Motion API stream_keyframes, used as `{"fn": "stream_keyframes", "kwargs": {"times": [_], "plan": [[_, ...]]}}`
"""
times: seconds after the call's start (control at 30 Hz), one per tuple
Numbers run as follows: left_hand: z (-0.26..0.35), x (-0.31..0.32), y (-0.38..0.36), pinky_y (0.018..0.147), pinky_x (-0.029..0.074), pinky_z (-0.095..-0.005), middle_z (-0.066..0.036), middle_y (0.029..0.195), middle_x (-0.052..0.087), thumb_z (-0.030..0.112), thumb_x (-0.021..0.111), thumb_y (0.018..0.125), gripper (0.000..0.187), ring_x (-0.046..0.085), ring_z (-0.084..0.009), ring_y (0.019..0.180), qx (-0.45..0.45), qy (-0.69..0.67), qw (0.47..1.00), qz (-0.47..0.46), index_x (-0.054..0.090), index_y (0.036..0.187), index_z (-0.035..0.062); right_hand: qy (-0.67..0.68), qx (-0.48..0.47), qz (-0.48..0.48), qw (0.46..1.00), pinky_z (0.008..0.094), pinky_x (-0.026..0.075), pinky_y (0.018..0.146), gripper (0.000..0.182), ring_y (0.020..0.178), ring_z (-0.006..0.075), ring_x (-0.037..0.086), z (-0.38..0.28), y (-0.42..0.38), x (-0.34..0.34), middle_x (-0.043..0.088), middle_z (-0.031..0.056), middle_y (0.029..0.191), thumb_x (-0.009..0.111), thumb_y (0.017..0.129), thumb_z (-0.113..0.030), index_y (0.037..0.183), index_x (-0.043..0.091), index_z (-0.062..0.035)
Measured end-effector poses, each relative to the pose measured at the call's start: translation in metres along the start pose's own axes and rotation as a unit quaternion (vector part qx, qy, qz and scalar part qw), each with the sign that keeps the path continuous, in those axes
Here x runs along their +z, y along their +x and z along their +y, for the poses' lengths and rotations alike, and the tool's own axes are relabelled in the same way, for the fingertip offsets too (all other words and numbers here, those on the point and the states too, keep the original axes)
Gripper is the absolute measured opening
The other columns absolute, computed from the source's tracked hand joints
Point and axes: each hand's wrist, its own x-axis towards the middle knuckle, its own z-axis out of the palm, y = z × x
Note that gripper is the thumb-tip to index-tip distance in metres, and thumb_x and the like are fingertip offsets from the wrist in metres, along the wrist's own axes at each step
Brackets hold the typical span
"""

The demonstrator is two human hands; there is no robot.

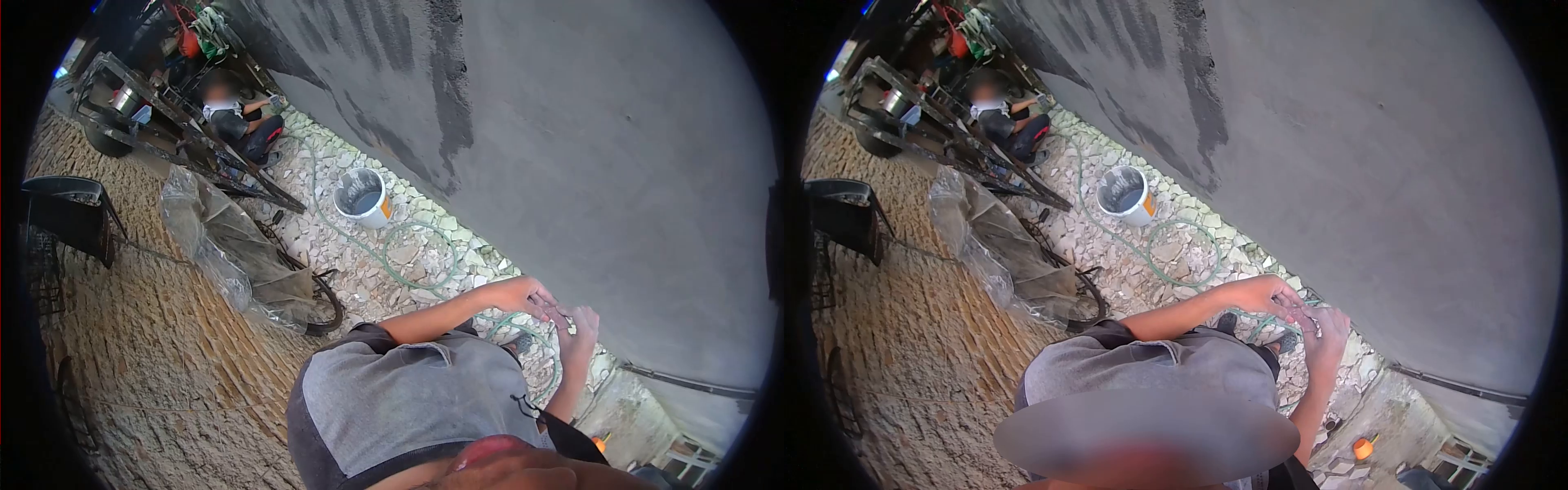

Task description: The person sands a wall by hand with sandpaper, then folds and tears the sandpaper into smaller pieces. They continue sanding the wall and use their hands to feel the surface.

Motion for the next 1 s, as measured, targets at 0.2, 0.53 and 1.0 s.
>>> {"fn": "stream_keyframes", "kwargs": {"times": [0.2,0.53,1.0], "plan": [[-0.004,0.009,0.004,0.089,0.05,-0.0292,-0.011,0.102,0.074,0.009,0.074,0.086,0.052,0.067,-0.0132,0.095,0.017,-0.09,0.996,0.025,0.057,0.134,0.0001,-0.01,0.101,0.092,0.991,0.0414,0.047,0.084,0.017,0.094,0.0333,0.06,-0.003,-0.013,0.024,0.068,0.0108,0.104,0.074,0.076,-0.004,0.091,0.067,-0.0041],[-0.004,0.006,0.001,0.089,0.051,-0.0295,-0.008,0.096,0.074,0.006,0.073,0.087,0.054,0.069,-0.0124,0.09,0.013,-0.057,0.998,0.001,0.054,0.137,0.0019,-0.01,0.003,0.034,0.999,0.0377,0.044,0.084,0.017,0.091,0.0251,0.064,-0.004,-0.005,0.003,0.071,0.0056,0.092,0.077,0.078,-0.013,0.093,0.072,-0.0083],[0.005,0.004,-0.01,0.088,0.05,-0.0293,-0.005,0.095,0.073,0.003,0.07,0.084,0.051,0.066,-0.0098,0.091,0.032,-0.059,0.994,0.082,0.058,0.133,0.0046,-0.002,-0.039,0.101,0.994,0.036,0.046,0.076,0.02,0.084,0.023,0.064,-0.011,0.004,0.01,0.072,0.0042,0.093,0.079,0.076,-0.013,0.093,0.07,-0.0082]]}}
